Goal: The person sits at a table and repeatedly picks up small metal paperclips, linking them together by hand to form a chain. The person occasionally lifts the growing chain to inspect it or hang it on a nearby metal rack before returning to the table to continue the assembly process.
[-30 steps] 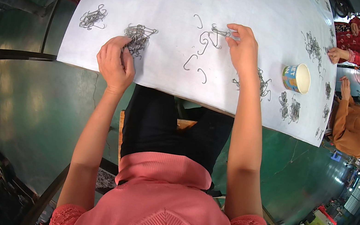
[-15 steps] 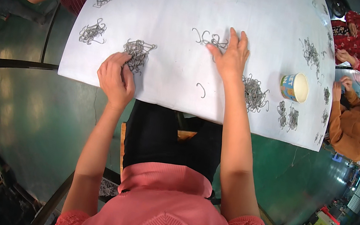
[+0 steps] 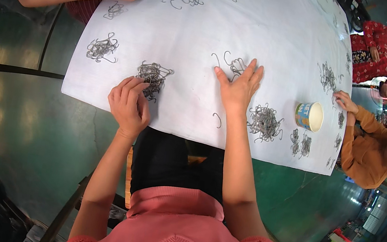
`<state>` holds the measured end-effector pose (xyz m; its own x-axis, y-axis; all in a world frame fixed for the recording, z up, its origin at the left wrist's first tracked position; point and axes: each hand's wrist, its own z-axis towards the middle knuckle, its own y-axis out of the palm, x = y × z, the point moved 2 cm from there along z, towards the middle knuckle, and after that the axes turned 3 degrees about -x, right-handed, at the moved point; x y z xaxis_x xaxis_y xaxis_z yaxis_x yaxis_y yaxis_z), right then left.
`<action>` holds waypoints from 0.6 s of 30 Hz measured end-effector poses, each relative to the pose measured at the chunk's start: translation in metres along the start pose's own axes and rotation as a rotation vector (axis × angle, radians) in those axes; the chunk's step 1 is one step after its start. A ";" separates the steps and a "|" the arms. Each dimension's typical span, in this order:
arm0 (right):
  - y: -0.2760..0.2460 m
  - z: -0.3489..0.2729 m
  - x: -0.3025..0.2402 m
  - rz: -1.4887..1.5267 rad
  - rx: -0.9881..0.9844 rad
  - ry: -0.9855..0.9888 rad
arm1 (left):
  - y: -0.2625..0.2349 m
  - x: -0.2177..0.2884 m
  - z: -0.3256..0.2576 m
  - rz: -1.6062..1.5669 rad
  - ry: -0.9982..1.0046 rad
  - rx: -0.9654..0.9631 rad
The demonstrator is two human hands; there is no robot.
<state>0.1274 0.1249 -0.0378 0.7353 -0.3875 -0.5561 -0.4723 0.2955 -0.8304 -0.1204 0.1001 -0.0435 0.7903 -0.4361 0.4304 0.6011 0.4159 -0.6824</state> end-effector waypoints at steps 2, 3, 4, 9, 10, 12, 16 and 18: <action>0.005 0.004 0.002 -0.018 -0.012 0.049 | -0.002 0.003 0.002 -0.013 0.001 -0.016; 0.011 0.002 0.000 -0.050 -0.002 0.055 | -0.003 0.001 0.006 -0.010 0.007 -0.016; 0.016 -0.006 0.001 -0.083 0.009 0.062 | -0.003 0.000 0.007 -0.009 0.000 -0.022; 0.034 -0.006 -0.013 -0.090 0.047 -0.003 | -0.001 -0.003 0.001 -0.006 -0.016 -0.025; 0.038 -0.001 -0.014 -0.090 0.073 -0.025 | 0.000 -0.003 0.001 -0.016 -0.021 -0.024; 0.047 0.016 -0.022 -0.079 0.127 -0.072 | -0.001 -0.002 0.002 -0.025 -0.021 -0.026; 0.056 0.039 -0.030 -0.035 0.187 -0.175 | -0.004 -0.002 0.002 -0.031 -0.025 -0.014; 0.052 0.045 -0.030 0.082 0.173 -0.222 | -0.004 -0.003 0.003 -0.036 -0.023 -0.006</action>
<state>0.1023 0.1919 -0.0629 0.7955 -0.1615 -0.5840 -0.4584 0.4700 -0.7543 -0.1244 0.1019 -0.0407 0.7708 -0.4319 0.4683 0.6285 0.3955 -0.6698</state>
